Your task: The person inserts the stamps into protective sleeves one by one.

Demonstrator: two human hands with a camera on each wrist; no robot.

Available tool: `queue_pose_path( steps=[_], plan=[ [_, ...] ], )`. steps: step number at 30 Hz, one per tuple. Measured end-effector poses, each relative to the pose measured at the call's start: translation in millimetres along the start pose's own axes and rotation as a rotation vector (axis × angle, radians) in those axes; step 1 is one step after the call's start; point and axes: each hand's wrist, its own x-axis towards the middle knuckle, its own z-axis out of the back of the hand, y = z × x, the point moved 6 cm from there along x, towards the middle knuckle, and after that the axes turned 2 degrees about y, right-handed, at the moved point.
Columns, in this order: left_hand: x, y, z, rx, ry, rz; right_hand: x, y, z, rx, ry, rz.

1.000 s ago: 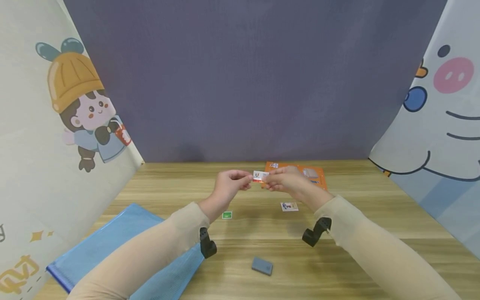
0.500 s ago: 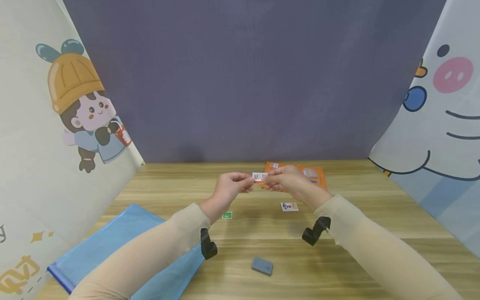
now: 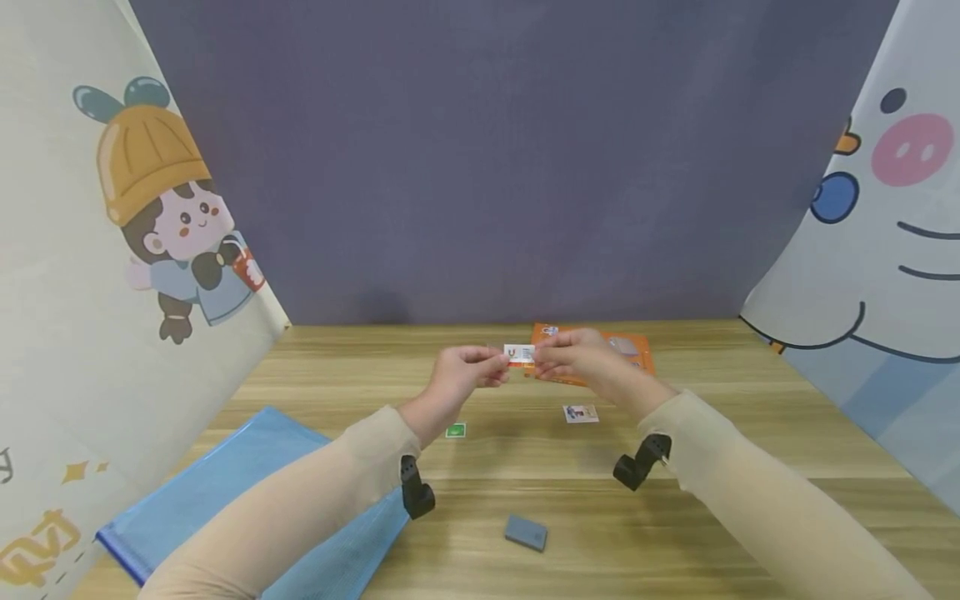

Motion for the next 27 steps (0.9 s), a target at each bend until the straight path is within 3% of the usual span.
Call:
queue_pose_path(
  steps=[16, 27],
  plan=[
    [-0.8, 1.1, -3.8, -0.032, 0.02, 0.031, 0.3, -0.7, -6.1, -0.009, -0.072, 0.023],
    [-1.2, 2.2, -5.1, -0.061, 0.009, 0.033, -0.8, -1.3, -10.1, 0.042, -0.089, 0.067]
  ],
)
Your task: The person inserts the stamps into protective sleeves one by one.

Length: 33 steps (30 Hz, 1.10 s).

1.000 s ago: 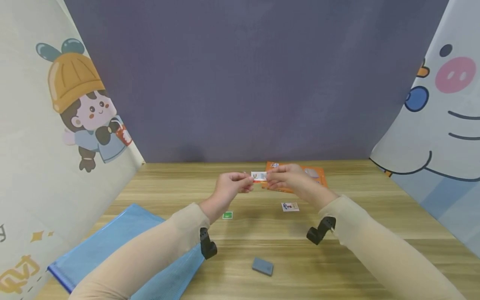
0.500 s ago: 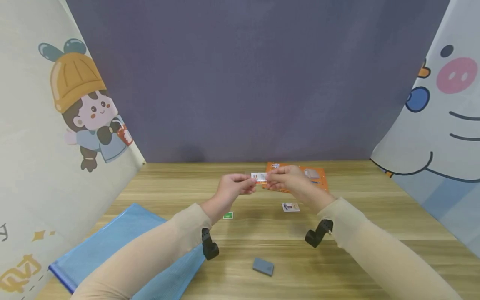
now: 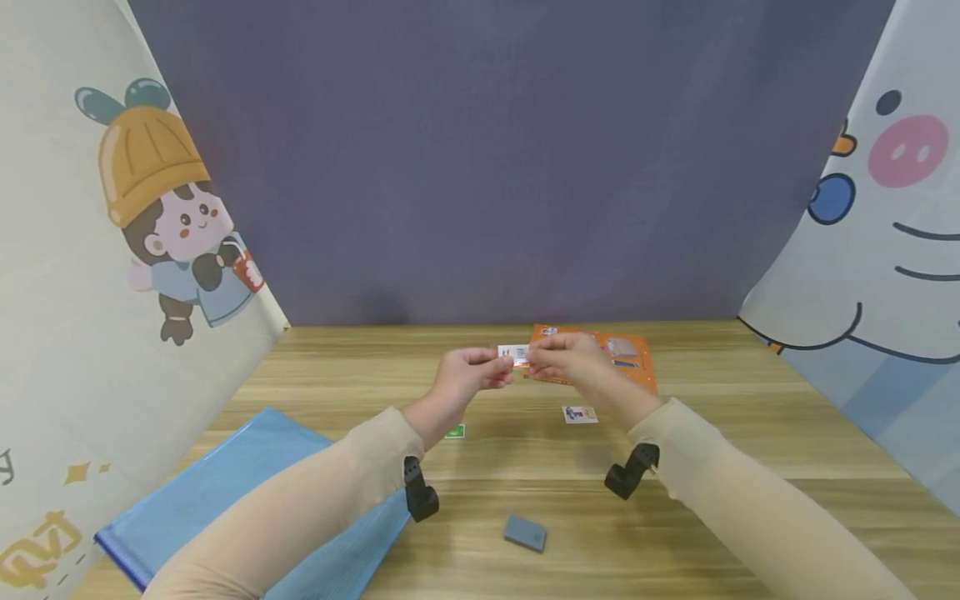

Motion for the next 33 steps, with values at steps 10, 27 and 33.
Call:
queue_pose_path(
  steps=[10, 27, 33],
  plan=[
    [2.5, -0.9, -0.6, -0.017, 0.003, -0.008, 2.7, -1.9, -2.0, 0.114, 0.116, -0.007],
    [-0.8, -0.4, -4.8, -0.029, 0.016, 0.007, 0.8, -1.2, 2.6, 0.139, 0.166, -0.007],
    [-2.8, -1.4, -6.7, -0.049, 0.025, 0.01, 0.3, -1.5, 1.7, 0.157, 0.174, -0.003]
  ],
)
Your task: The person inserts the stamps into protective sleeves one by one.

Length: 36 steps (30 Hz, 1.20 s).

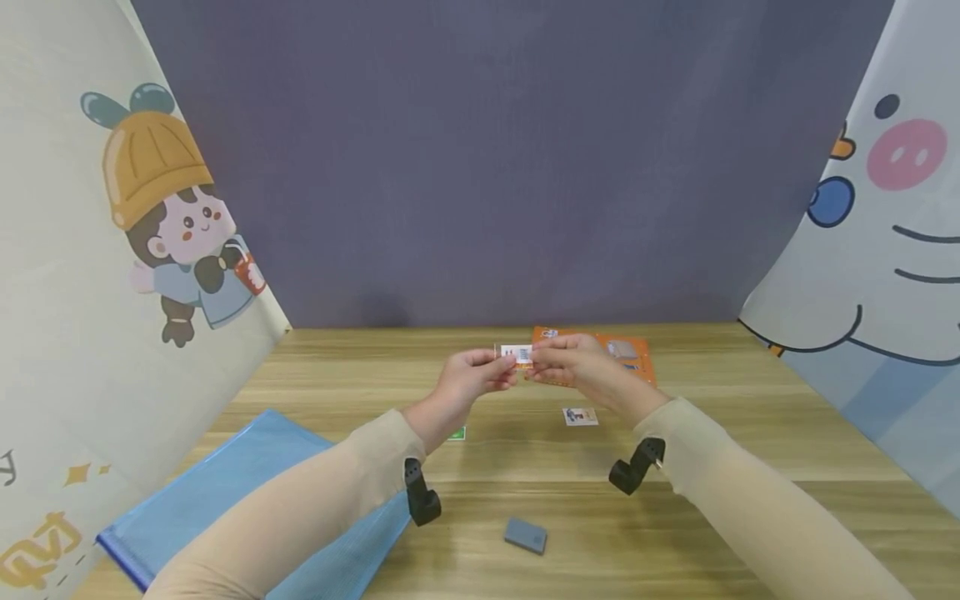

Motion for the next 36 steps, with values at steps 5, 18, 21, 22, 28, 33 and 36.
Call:
queue_pose_path(
  steps=[5, 18, 21, 22, 28, 33, 36],
  plan=[
    [-0.7, 0.6, -0.5, -0.021, 0.008, 0.003, 1, -3, -0.4, 0.054, 0.001, -0.012],
    [-1.3, -1.6, 7.0, 0.02, -0.026, -0.075, 4, 0, 4.9, -0.134, -0.175, 0.046],
    [-1.7, -2.6, 12.2, 0.034, -0.056, -0.1, 3, 1, 6.4, -0.151, -0.221, 0.038],
    [-1.6, -2.9, 13.6, 0.035, -0.065, -0.102, 3, 0, 6.8, -0.157, -0.225, 0.035],
    [-1.6, -3.6, 17.1, 0.045, -0.087, -0.087, 3, 0, 5.7, -0.115, -0.168, 0.019],
    [-0.7, -2.2, 17.3, 0.047, -0.084, -0.064, 2, 1, 4.0, -0.046, -0.089, 0.012],
    [-0.3, -0.8, 17.3, 0.043, -0.085, -0.051, 2, 1, 3.9, -0.027, -0.076, 0.01]
  ],
)
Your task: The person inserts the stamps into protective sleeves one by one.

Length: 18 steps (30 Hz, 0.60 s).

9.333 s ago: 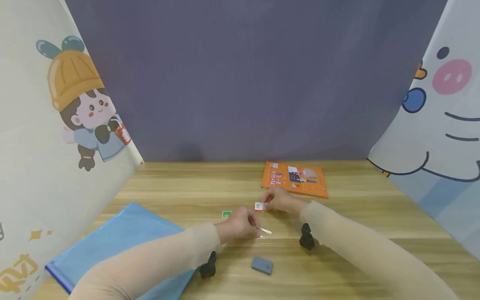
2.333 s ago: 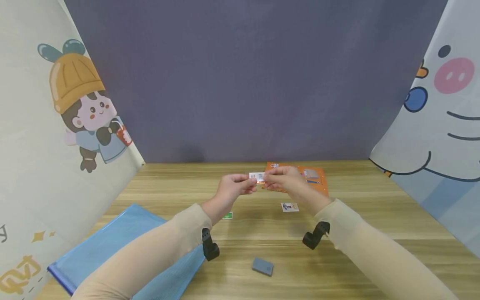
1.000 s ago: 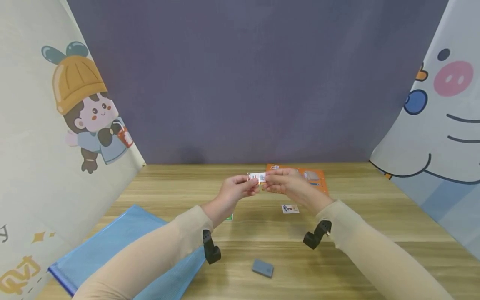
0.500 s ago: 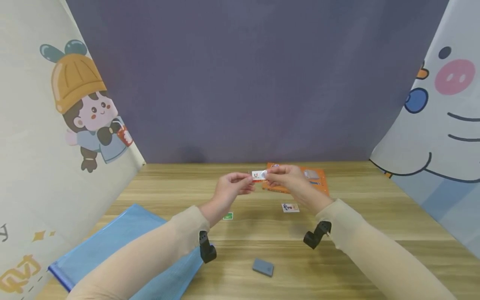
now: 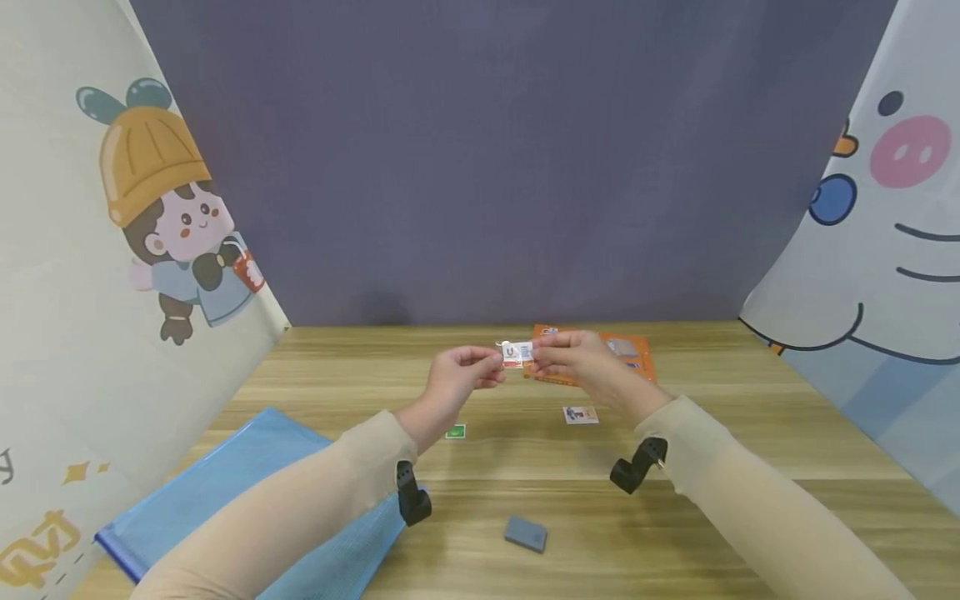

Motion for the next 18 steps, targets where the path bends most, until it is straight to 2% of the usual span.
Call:
queue_pose_path(
  steps=[10, 18],
  plan=[
    [-0.4, -1.4, -1.6, -0.01, -0.008, -0.012, -0.1, 0.7, 3.6, -0.126, -0.096, 0.036],
    [-2.7, -1.4, -3.3, -0.015, -0.007, -0.014, 0.4, -1.3, 3.7, -0.12, -0.155, 0.033]
  ],
)
